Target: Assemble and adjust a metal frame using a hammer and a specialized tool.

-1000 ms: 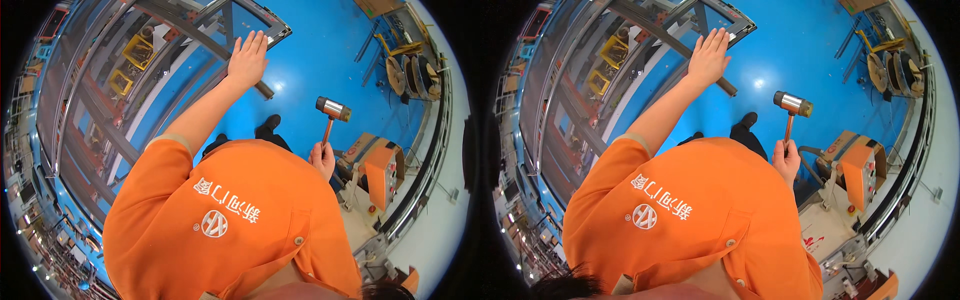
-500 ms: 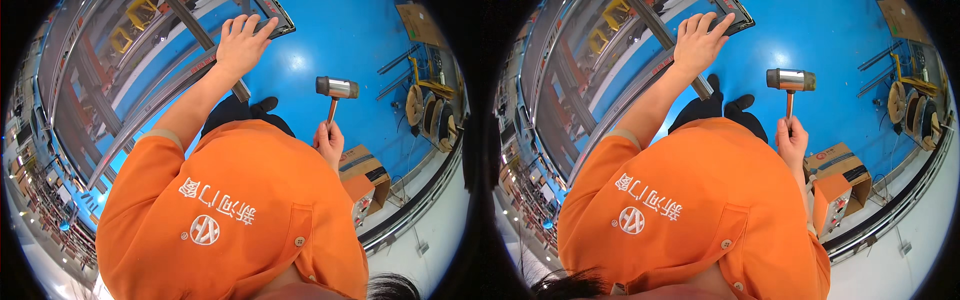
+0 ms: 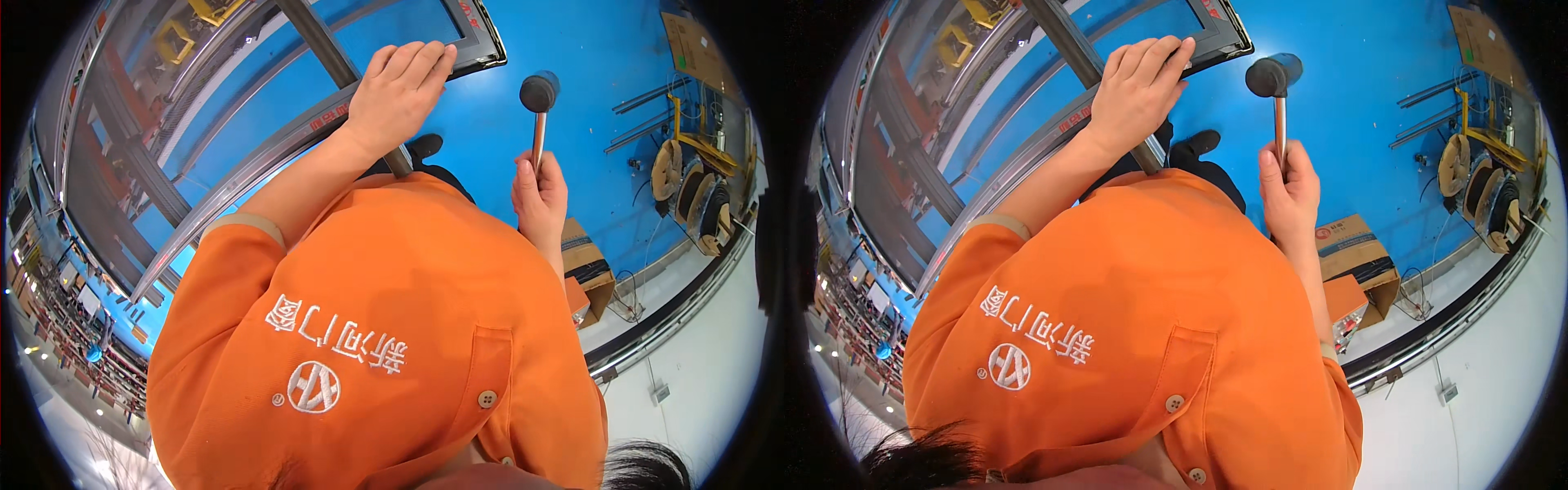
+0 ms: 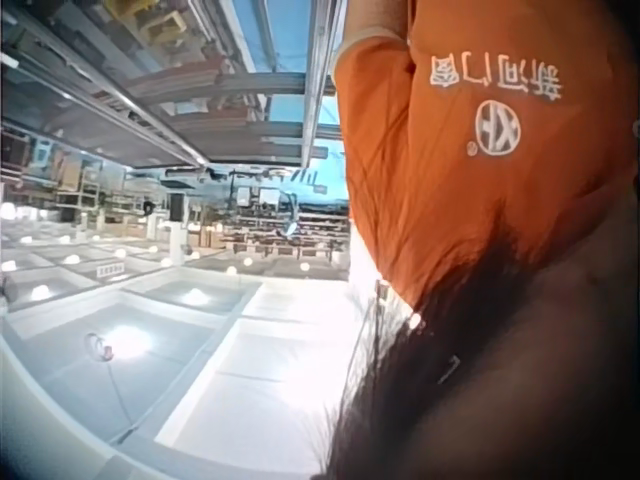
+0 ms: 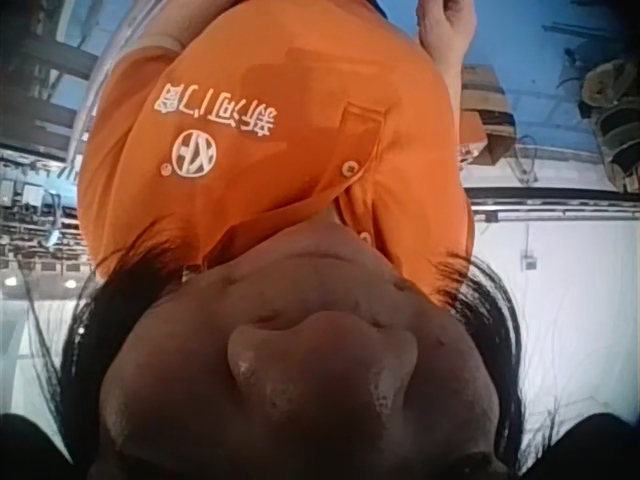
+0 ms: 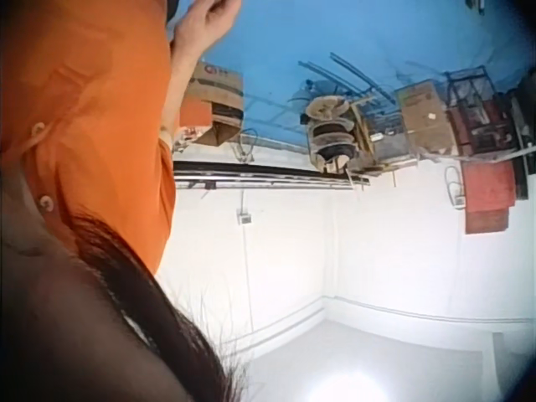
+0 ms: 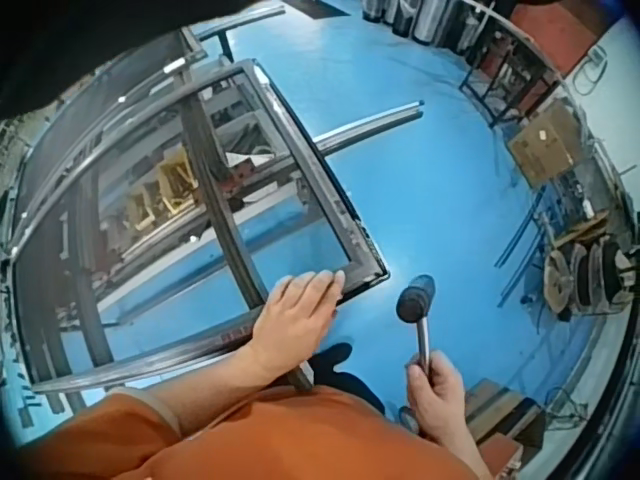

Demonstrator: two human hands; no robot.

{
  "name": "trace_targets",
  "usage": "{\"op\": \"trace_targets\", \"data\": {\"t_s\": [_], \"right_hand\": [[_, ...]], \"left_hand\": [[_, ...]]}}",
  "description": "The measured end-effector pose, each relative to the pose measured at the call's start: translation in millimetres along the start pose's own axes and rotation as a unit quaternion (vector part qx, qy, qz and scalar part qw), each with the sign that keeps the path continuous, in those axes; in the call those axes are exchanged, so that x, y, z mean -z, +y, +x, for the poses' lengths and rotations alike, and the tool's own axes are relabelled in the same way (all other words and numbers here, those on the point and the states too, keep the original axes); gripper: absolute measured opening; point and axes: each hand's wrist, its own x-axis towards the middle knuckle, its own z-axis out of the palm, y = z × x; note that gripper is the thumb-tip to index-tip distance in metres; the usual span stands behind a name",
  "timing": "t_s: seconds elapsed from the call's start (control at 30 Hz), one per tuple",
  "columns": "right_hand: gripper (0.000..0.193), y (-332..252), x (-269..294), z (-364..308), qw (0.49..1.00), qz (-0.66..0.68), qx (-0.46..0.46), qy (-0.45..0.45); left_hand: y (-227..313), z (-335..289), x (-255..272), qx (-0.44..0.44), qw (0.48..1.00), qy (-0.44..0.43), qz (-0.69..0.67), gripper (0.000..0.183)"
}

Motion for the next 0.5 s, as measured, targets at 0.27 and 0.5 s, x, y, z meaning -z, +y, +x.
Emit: {"op": "trace_targets", "data": {"t_s": [0.27, 0.5], "right_hand": [[0.024, -17.5, -10.3, 17.7, 0.998, -0.03, -0.036, -0.043], [0.031, -42.7, -30.2, 25.9, 0.975, -0.224, 0.005, 0.012]], "left_hand": [[4.9, 6.1, 0.2, 0.004, 1.0, -0.008, -0.008, 0.047], [3.2, 4.4, 4.7, 0.002, 0.998, -0.003, -0.06, 0.042]]}}
